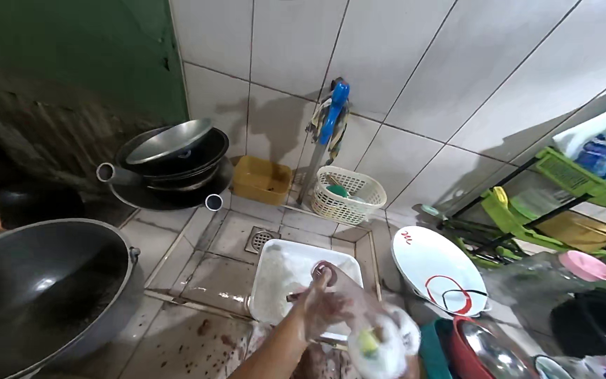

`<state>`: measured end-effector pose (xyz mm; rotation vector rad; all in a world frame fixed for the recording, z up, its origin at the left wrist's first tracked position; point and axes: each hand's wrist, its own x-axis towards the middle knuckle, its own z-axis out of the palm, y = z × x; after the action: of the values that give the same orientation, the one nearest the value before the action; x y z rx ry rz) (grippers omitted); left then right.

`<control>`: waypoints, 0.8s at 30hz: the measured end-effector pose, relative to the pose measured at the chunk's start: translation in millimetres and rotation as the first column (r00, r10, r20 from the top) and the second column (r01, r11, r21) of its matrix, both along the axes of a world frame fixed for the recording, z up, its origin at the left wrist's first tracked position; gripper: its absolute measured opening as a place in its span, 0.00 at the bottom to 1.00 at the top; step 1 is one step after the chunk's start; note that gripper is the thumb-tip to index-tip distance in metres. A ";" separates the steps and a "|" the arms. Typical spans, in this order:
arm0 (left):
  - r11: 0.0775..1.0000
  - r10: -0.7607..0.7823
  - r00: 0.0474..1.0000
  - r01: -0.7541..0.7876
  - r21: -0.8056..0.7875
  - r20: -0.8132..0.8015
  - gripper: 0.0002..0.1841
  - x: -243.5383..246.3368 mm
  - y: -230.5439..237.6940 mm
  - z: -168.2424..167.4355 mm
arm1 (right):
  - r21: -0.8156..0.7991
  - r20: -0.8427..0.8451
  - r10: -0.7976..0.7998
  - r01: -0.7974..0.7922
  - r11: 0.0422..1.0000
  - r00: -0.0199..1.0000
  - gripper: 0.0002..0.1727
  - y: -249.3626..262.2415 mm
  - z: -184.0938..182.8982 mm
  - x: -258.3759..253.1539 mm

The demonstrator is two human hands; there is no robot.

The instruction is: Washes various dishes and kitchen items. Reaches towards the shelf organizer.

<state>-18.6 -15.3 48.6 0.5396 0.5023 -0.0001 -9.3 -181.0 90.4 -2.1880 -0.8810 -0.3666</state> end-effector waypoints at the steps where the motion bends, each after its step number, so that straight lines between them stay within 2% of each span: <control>1: 1.000 -0.010 0.998 0.010 0.000 0.059 0.31 -5.3 -2.5 -3.0 | -0.087 -0.060 0.049 -0.054 0.995 0.997 0.26 1.3 4.0 -9.3; 2: 1.000 -0.011 0.995 0.009 0.017 0.096 0.32 -10.5 -1.7 -8.0 | -0.181 -0.135 0.086 -0.110 0.977 0.987 0.26 1.1 13.1 -16.4; 3: 0.999 -0.013 0.993 0.009 0.034 0.117 0.31 -15.2 1.4 -13.1 | -0.203 -0.268 0.099 -0.157 0.967 0.958 0.29 -0.4 23.7 -20.3; 5: 1.000 -0.010 0.994 0.008 0.017 0.110 0.29 -17.8 5.3 -15.4 | 0.009 -0.460 0.138 -0.150 0.989 0.877 0.33 -3.5 21.4 -8.5; 6: 1.000 -0.017 0.994 0.016 0.007 0.106 0.30 -18.5 5.3 -10.5 | 0.070 -0.495 0.146 -0.128 0.989 0.857 0.34 1.8 22.8 -1.7; 7: 0.999 -0.023 0.993 0.018 0.041 0.117 0.29 -21.5 3.2 -1.1 | 0.063 -0.498 0.152 -0.139 0.988 0.854 0.36 9.4 27.7 0.9; 9: 0.976 -0.002 0.989 -0.030 0.216 0.148 0.28 -28.9 -2.8 14.0 | -0.085 -0.470 0.202 -0.271 0.959 0.859 0.42 27.5 40.1 -2.7; 11: 0.950 0.025 0.976 -0.090 0.299 0.216 0.27 -37.2 -2.7 14.6 | -0.215 -0.423 0.195 -0.307 0.927 0.885 0.38 47.2 47.6 3.2; 13: 0.965 -0.028 0.973 -0.033 0.259 0.227 0.29 -39.6 -1.1 24.3 | -0.131 -0.537 0.111 -0.212 0.968 0.837 0.33 66.9 51.4 38.0; 15: 0.985 -0.125 0.962 0.090 0.149 0.244 0.34 -33.3 -1.1 26.2 | 0.083 -0.679 0.064 -0.010 0.996 0.731 0.36 85.2 46.6 76.5; 16: 0.981 -0.137 0.960 0.097 0.168 0.243 0.35 -30.6 -1.2 27.0 | 0.152 -0.694 0.071 0.050 0.987 0.716 0.37 90.8 41.7 84.6; 17: 0.965 -0.122 0.968 0.064 0.255 0.218 0.35 -29.4 0.6 30.9 | 0.160 -0.660 0.078 0.038 0.986 0.747 0.36 93.0 38.7 82.5; 19: 0.926 -0.026 0.984 -0.044 0.375 0.178 0.30 -33.9 10.2 36.0 | 0.050 -0.586 0.082 -0.065 0.997 0.806 0.33 91.4 42.1 54.5; 21: 0.908 0.082 0.981 -0.146 0.392 0.177 0.25 -40.1 25.5 28.4 | -0.140 -0.492 0.140 -0.236 0.962 0.859 0.34 80.7 43.1 16.5; 24: 0.913 0.067 0.967 -0.158 0.377 0.245 0.25 -53.2 40.6 15.0 | -0.184 -0.167 0.367 -0.395 0.900 0.915 0.30 69.8 26.9 -20.7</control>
<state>-71.8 25.3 63.6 0.8942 0.3068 0.2776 -30.0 -111.2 117.3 -2.1335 -1.2959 0.0650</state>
